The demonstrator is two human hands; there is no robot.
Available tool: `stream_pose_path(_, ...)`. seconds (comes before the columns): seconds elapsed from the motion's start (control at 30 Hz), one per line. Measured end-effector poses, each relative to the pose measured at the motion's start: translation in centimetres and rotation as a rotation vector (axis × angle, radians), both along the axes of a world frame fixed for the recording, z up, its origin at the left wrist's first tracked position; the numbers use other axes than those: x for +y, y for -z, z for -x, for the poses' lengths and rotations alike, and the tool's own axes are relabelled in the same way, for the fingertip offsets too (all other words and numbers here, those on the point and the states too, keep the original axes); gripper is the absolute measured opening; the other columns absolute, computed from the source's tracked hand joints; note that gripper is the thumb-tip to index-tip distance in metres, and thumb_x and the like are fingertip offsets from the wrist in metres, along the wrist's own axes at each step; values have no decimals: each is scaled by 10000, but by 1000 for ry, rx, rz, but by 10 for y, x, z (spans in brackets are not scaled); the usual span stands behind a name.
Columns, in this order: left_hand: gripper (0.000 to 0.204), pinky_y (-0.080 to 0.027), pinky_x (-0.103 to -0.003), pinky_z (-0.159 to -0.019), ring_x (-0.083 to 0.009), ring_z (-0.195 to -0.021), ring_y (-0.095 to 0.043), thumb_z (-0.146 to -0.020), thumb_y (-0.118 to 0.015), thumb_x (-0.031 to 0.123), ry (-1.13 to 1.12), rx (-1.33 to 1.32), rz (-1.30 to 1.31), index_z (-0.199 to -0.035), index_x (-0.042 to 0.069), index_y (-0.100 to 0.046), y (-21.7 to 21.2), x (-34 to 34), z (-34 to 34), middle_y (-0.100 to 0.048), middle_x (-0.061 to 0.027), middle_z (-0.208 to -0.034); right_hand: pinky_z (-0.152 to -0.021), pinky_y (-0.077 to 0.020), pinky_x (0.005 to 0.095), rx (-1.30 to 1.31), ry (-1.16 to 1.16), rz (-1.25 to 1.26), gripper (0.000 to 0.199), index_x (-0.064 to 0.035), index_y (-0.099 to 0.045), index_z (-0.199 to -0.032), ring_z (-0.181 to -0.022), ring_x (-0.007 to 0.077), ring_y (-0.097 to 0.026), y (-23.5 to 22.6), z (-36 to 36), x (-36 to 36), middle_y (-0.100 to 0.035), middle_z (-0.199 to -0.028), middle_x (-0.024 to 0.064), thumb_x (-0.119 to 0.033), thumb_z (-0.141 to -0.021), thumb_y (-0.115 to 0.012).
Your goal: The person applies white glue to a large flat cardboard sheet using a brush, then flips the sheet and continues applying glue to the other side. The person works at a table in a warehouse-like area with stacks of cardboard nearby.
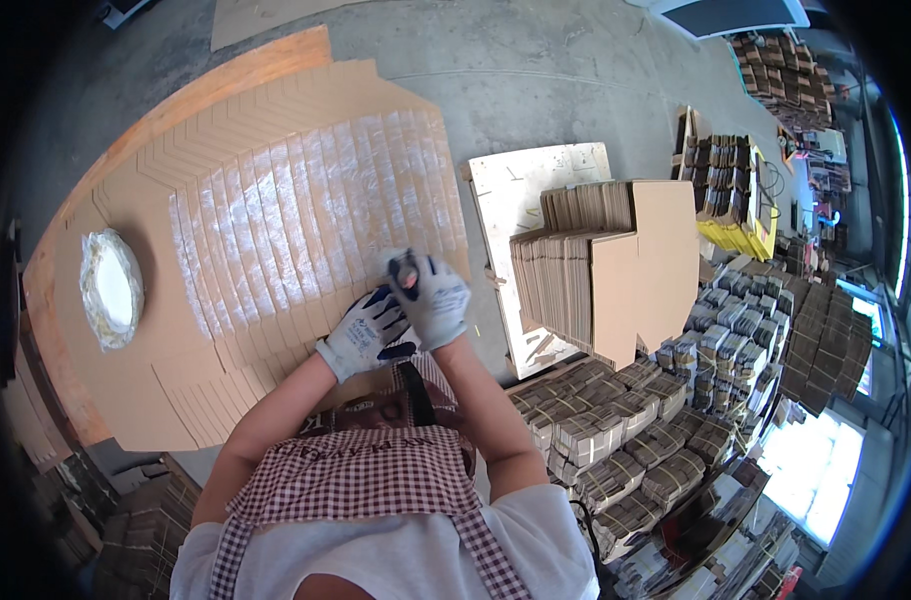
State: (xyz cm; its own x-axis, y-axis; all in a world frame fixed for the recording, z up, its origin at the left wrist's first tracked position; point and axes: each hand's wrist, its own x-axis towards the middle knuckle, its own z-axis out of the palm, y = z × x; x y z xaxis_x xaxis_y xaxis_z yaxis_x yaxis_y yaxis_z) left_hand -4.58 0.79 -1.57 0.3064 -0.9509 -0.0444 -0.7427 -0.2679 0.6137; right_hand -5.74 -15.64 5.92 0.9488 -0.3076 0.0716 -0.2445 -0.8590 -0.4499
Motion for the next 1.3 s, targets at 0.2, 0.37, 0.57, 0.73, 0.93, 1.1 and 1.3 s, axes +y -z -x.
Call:
stream_pose_path(0.2,629,-307,-470,-1166,-313,-1336,-447,-897,-559,539,-43,-91,188,-1305,60,-580,-2,-1,-4,-553,-139,-1354,-762,-537,402,-122,120,-8,407,-84,-669,-1117,-872,315,-663,-12,-7,-28,-664,-980,120,-252,-768,-796)
stream_pose_path(0.37,613,-331,-468,-1148,-316,-1307,-471,-890,-579,525,-39,-95,192,-1272,45,-590,-3,-2,-6,-568,-141,-1325,-755,-533,403,-186,95,-229,401,-78,-669,-1123,-856,348,-653,3,-35,-22,-656,-972,137,-241,-778,-793)
stream_pose_path(0.57,592,-340,-470,-1137,-314,-1296,-482,-890,-582,523,-44,-63,178,-1237,43,-603,-15,-5,-12,-575,-139,-1306,-751,-530,394,-197,306,-136,360,-76,-671,-1102,-880,331,-664,3,-53,-65,-657,-981,144,-239,-800,-779)
stream_pose_path(0.73,571,-346,-471,-1133,-308,-1286,-492,-885,-596,508,-30,-67,172,-1218,45,-616,-15,-7,-10,-583,-139,-1292,-795,-531,396,-131,109,-280,437,-90,-660,-1169,-925,332,-662,23,-56,-52,-655,-1025,135,-226,-776,-791)
stream_pose_path(0.93,575,-355,-468,-1128,-310,-1282,-498,-876,-606,507,-52,-50,174,-1219,45,-619,-19,-6,-10,-587,-130,-1292,-811,-539,383,-237,226,-365,388,-72,-668,-1145,-927,314,-675,19,-75,-73,-670,-1040,136,-165,-788,-788)
stream_pose_path(1.1,571,-362,-468,-1121,-308,-1273,-506,-868,-620,497,-31,-67,182,-1220,47,-620,-19,-8,-12,-589,-128,-1290,-792,-537,308,-161,122,-1038,335,-67,-672,-1169,-890,185,-669,44,-91,-59,-705,-989,74,-67,-842,-745)
stream_pose_path(1.3,573,-366,-470,-1118,-309,-1269,-512,-871,-615,497,-44,-62,180,-1223,45,-621,-18,-5,-11,-588,-129,-1296,-801,-534,353,-26,173,-242,317,-92,-687,-1125,-908,274,-671,4,-100,-82,-678,-1073,102,-159,-819,-742)
